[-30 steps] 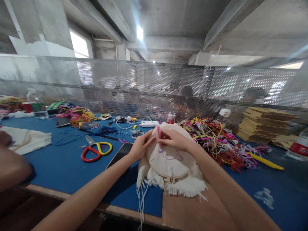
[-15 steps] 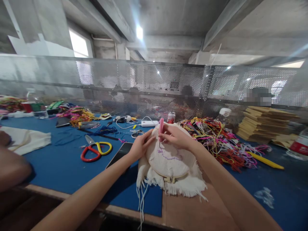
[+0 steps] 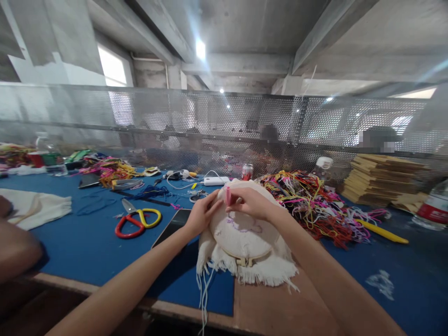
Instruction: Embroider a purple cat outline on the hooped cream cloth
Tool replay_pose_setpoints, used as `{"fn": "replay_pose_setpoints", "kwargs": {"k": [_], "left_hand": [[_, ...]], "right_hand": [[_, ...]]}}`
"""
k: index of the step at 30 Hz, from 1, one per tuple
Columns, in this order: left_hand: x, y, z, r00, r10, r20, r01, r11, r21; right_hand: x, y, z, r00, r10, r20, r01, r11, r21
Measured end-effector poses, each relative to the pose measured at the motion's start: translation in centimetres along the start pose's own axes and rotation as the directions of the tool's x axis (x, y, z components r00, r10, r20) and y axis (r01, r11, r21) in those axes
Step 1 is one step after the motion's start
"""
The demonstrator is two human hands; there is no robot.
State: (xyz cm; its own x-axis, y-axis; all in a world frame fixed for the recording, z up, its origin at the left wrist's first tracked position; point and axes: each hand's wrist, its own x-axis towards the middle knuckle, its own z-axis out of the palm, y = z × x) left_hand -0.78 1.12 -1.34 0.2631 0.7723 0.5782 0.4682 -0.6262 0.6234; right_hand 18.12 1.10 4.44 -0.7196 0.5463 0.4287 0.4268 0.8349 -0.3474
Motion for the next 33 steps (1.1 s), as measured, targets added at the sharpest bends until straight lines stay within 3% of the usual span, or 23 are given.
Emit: {"fn": "replay_pose_setpoints", "kwargs": {"k": [4, 7, 13, 22, 33], "left_hand": [[0.1, 0.3, -0.2, 1.000, 0.018, 0.003, -0.018, 1.000, 0.000], [0.2, 0.4, -0.3, 1.000, 0.020, 0.017, -0.020, 1.000, 0.003], [0.2, 0.0, -0.1, 1.000, 0.017, 0.007, -0.018, 1.000, 0.013], [0.1, 0.0, 0.0, 1.000, 0.004, 0.012, -0.004, 1.000, 0.030], [0.2, 0.4, -0.2, 0.999, 0.016, 0.034, -0.017, 1.000, 0.018]], "right_hand": [[-0.1, 0.4, 0.2, 0.998, 0.054, 0.043, -0.051, 0.996, -0.071], [-0.2, 0.2, 0.0, 0.998, 0.064, 0.008, -0.063, 0.995, -0.078], [-0.2, -0.5, -0.9, 0.997, 0.073, -0.017, -0.073, 0.997, -0.010], [-0.1, 0.2, -0.3, 0.991, 0.119, -0.056, -0.116, 0.992, 0.055], [-0.2, 0.7, 0.5, 0.994, 0.108, 0.014, -0.108, 0.994, 0.019]]}}
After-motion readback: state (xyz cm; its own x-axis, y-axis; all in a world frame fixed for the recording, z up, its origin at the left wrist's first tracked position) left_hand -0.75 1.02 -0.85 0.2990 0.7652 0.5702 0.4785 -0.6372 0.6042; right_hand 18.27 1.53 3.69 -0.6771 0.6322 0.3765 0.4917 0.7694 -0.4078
